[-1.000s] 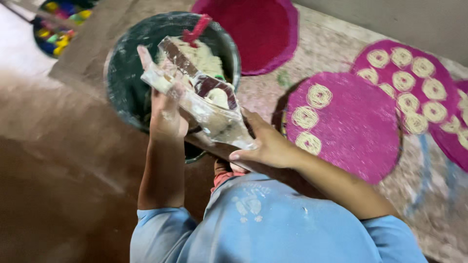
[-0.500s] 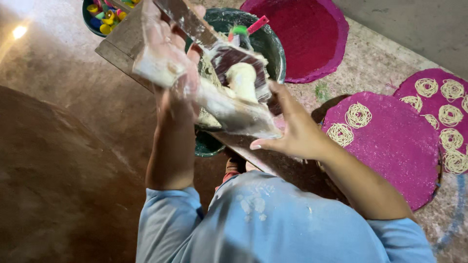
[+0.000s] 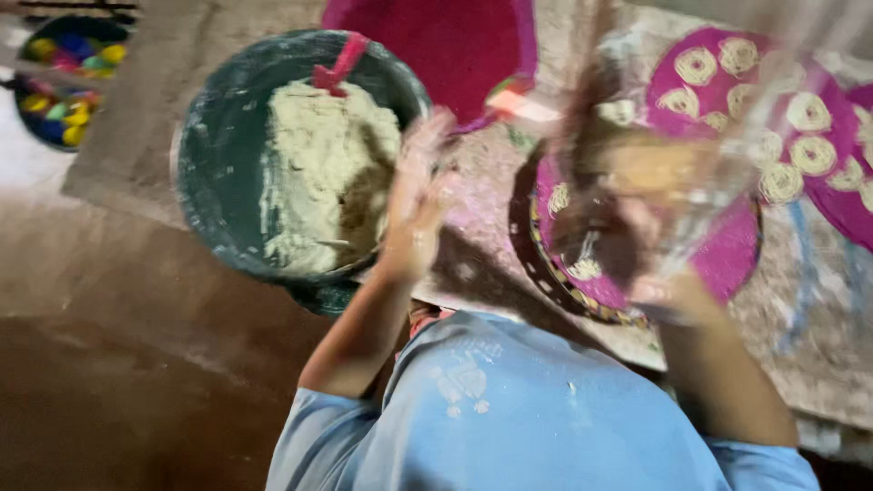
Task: The person uses a manual dough press to extrude dough into spiral shapes onto pink trays. They repeatedly scoop dough from a bucket, load it into the press, and squeeze the handles to form noodles, then place the filled tray aside.
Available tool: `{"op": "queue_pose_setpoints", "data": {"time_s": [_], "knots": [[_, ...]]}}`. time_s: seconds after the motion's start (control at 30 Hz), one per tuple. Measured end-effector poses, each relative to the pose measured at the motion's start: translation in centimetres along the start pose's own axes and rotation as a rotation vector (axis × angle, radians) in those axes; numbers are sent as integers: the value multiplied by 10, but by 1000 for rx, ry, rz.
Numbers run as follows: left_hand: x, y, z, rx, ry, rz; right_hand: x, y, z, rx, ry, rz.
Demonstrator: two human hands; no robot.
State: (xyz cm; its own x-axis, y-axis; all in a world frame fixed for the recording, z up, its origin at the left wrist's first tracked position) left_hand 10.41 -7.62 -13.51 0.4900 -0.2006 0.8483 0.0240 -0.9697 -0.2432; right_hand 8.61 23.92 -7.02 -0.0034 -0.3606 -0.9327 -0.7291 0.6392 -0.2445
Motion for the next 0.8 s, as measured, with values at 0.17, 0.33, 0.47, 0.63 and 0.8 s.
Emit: {"op": "queue_pose_setpoints", "data": {"time_s": [0.17,0.33,0.47,0.63,0.8], "knots": [[-128,-83,65,-115,680,-281,-28,49,70,758,-257,-267],[-160,-109,67,-173,307,-408,-39,48,154,565,-42,32],[-159,-82,-6,-356,507,-616,-26,78,176,591,-405,-107],[-176,-76,-88,-565,777,-859,-18,73,155,451,-500,-80],[-182,-103,-110,-407,263,-907,-8,72,130,432,-531,-103]]}}
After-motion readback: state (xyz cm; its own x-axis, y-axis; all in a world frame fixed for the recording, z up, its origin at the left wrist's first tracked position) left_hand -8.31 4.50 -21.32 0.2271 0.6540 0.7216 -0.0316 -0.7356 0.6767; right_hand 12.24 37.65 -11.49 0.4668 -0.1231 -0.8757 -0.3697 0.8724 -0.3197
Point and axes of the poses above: each hand's wrist, its own z-axis away from the middle knuckle, its own y-axis out of the back of the hand, x = y × z, the point moved 1 cm from there along -z, towards the middle knuckle, and after that the axes turned 1 degree about z, right-handed, at the moved point
